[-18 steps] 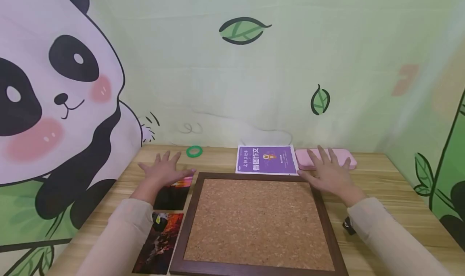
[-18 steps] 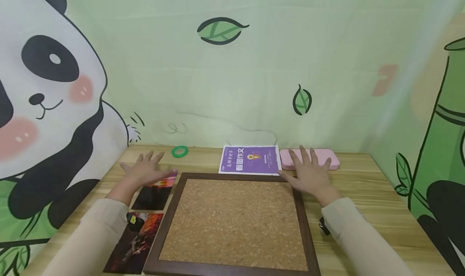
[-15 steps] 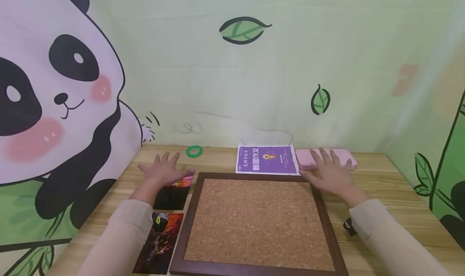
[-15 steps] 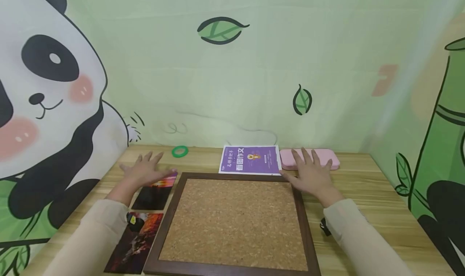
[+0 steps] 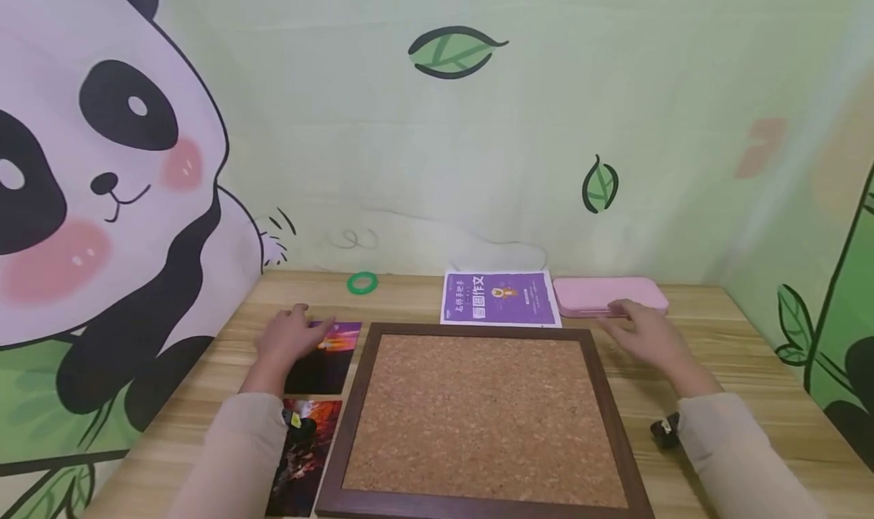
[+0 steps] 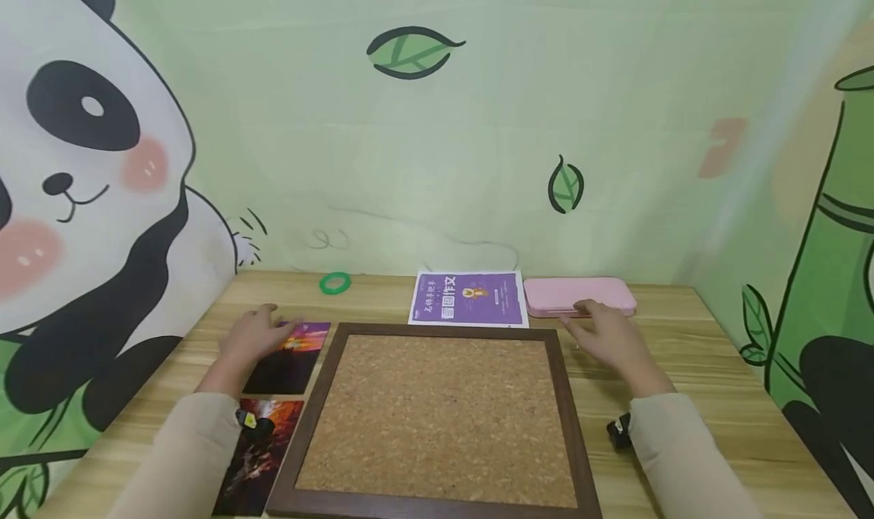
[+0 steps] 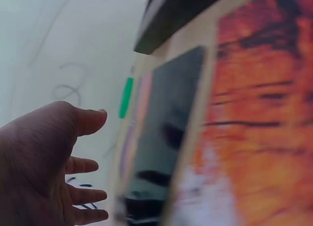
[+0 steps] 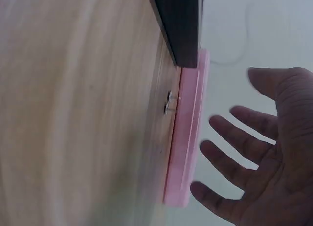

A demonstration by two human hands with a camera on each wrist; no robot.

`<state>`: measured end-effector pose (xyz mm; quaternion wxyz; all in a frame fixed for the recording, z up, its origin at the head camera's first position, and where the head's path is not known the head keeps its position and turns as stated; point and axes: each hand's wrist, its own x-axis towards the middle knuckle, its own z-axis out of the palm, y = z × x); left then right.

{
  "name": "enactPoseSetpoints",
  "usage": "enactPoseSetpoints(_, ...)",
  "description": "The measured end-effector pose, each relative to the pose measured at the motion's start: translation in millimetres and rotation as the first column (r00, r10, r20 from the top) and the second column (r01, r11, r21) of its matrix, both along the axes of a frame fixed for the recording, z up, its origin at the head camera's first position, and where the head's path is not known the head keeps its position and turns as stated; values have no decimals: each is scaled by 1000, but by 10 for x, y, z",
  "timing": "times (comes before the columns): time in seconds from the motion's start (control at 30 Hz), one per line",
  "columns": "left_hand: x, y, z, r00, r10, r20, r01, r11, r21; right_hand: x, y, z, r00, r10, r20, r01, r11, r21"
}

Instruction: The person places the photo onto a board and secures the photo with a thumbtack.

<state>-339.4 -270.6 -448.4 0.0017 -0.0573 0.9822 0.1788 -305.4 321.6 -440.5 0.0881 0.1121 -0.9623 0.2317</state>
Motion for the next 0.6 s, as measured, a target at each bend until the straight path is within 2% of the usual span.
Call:
enactPoseSetpoints(0.17,-24,24,-157,998,41,-44,-41,999,16,-2,132,-109,999,32,24,-30,994,-102)
enactPoseSetpoints(0.3,-51,52,-223,993,71,-91,-68,997,43,19,222,-185,996,77,43,-69,982,-178)
enactPoseSetpoints(0.5,-34,9,-322,987,92,-135,-86,995,48,90,311,-331,991,60,120,-26,964,-266)
enactPoseSetpoints(0.6,11,-22,-357,983,109,-148,-101,993,58,100,324,-416,992,48,116,-13,960,-279)
